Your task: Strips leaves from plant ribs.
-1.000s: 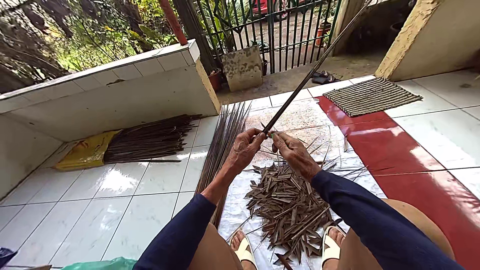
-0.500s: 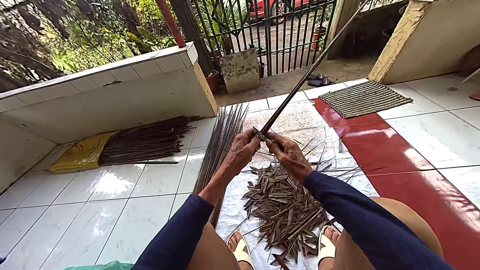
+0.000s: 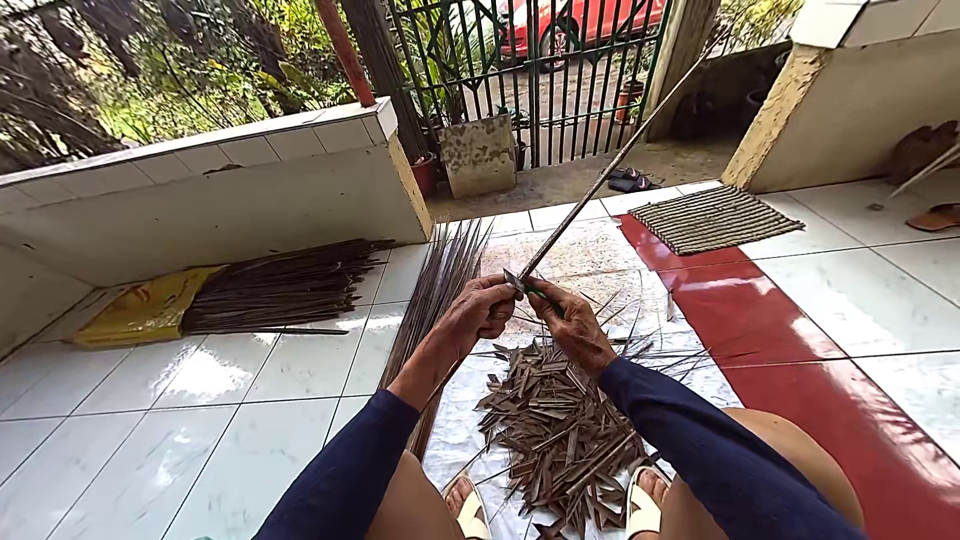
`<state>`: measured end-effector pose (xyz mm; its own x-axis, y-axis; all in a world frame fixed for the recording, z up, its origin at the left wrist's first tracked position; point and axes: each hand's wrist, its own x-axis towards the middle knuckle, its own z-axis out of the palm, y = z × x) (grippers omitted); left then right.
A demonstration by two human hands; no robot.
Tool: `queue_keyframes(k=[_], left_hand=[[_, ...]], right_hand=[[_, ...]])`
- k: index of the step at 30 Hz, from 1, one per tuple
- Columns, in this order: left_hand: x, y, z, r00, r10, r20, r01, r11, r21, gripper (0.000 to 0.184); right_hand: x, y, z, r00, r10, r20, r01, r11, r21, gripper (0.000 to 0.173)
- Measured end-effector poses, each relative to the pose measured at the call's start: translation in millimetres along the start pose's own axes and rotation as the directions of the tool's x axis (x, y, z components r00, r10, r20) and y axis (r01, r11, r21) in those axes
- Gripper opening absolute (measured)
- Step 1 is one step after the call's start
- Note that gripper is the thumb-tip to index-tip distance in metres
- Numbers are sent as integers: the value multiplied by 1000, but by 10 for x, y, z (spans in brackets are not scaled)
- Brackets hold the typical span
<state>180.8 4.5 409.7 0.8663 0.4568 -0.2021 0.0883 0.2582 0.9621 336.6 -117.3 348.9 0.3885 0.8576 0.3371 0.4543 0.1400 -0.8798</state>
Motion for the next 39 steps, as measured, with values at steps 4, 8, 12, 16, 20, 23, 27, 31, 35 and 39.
queue_keyframes(k=[4, 8, 12, 16, 20, 23, 27, 31, 35, 39], left_hand=[[-6, -1, -43, 997, -30, 70, 36, 995, -95, 28], [-13, -5, -33, 998, -15, 53, 16, 1000, -17, 28], [-26, 24, -15, 998, -41, 38, 41, 999, -7, 28], [-4, 35, -83, 993, -85, 79, 86, 996, -7, 28], [9, 27, -96, 994, -83, 70, 80, 996, 50, 27], [-6, 41, -108, 993, -85, 76, 81, 995, 57, 28], [-62, 8, -163, 983, -127, 133, 119, 990, 71, 28], [-119, -9, -260, 979, -147, 138, 131, 985, 115, 27], [-200, -2, -377, 973, -208, 94, 177, 947, 270, 26], [-311, -22, -483, 961, -267, 74, 206, 868, 452, 26]], right_hand=[[-1, 3, -31, 1000, -18, -13, 17, 998, -62, 37], [-4, 2, -35, 999, -24, -36, 21, 997, -68, 37], [-27, -27, 9, 996, -11, -89, 1, 994, -106, 36], [-35, -38, 89, 988, -2, -157, -33, 975, -219, 36], [-20, -72, 126, 977, 29, -213, -89, 956, -278, 35], [17, -100, 111, 971, 50, -232, -111, 960, -257, 34], [136, -39, -39, 951, 62, -302, -124, 974, -191, 36], [218, 37, -149, 943, 141, -303, -170, 983, -71, 37], [325, 240, -287, 923, 155, -353, -193, 979, -73, 38], [418, 469, -485, 881, 212, -424, -275, 957, -95, 38]])
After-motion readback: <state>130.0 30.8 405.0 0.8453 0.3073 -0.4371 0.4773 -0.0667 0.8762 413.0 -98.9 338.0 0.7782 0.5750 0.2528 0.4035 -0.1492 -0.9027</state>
